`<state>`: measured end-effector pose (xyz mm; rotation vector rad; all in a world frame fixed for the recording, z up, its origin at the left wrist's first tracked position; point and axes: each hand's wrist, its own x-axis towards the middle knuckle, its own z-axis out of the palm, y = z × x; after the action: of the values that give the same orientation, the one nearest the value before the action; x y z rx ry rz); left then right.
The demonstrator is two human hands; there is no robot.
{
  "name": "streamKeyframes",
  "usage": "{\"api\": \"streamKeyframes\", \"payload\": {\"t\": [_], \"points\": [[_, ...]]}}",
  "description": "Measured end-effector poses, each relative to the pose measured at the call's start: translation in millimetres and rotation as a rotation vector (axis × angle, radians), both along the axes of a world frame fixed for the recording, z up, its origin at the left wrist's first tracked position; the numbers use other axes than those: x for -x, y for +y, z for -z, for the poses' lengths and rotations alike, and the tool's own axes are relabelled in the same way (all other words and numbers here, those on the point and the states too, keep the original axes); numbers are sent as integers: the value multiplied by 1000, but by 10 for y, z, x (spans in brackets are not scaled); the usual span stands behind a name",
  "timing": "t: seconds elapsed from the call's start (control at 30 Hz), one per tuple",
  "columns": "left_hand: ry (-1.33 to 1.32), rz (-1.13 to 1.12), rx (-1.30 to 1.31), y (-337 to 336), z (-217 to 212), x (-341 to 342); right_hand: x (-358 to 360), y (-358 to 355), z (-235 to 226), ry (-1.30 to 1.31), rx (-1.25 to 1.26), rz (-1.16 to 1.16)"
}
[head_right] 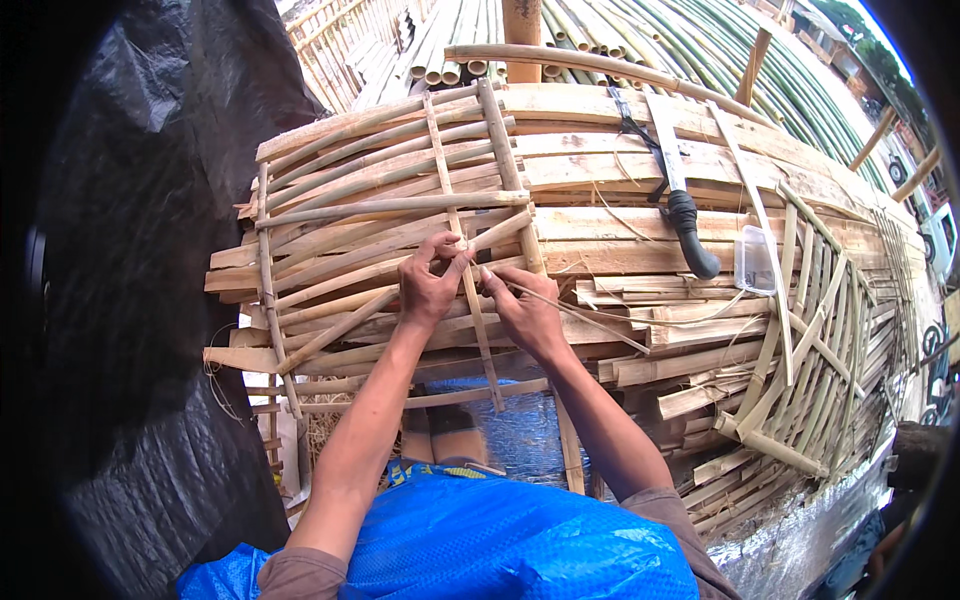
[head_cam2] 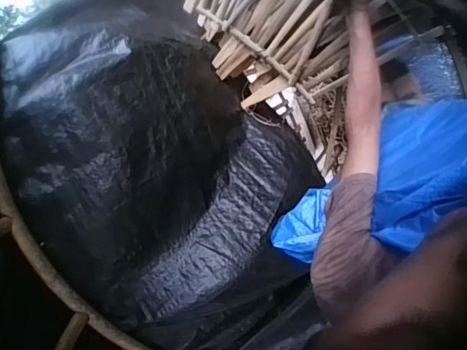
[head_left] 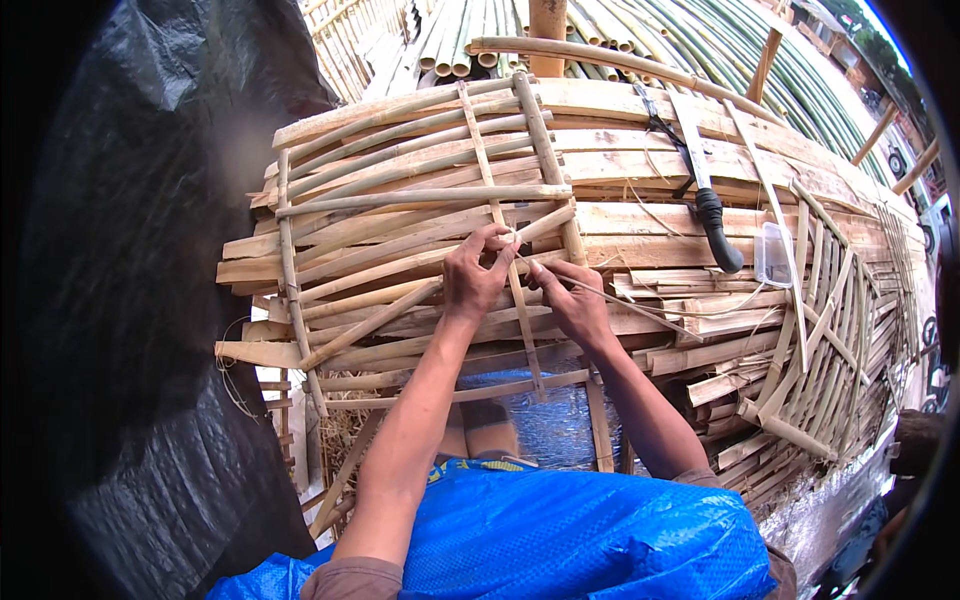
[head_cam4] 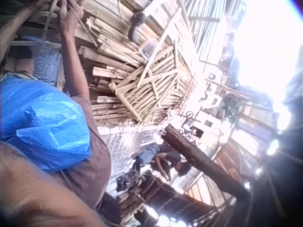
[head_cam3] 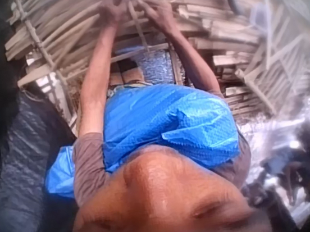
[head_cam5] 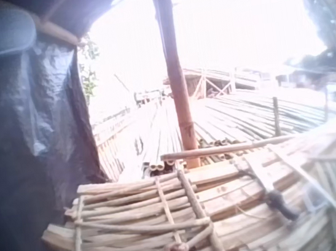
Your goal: The person weaves thin wooden strips into a lattice frame by hand and with a machete, then secures the strips using a hammer.
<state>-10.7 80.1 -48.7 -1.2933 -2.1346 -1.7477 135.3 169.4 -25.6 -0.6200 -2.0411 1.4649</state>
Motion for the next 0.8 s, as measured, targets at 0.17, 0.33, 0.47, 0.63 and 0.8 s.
{"api": "streamKeyframes", "payload": {"t": [0.17,0.33,0.47,0.63,0.8], "points": [[-21,9,63,-9,8,9,-5,-1,-18,-20,23,-12],[-30,25,47,-3,32,20,-13,5,-13,-5,35,-16],[-44,11,37,-4,57,27,-25,4,-25,-12,33,-20],[-78,29,45,-2,31,19,-27,4,-8,-3,21,-13],[-100,32,42,9,21,10,-17,5,22,1,44,-15]]}}
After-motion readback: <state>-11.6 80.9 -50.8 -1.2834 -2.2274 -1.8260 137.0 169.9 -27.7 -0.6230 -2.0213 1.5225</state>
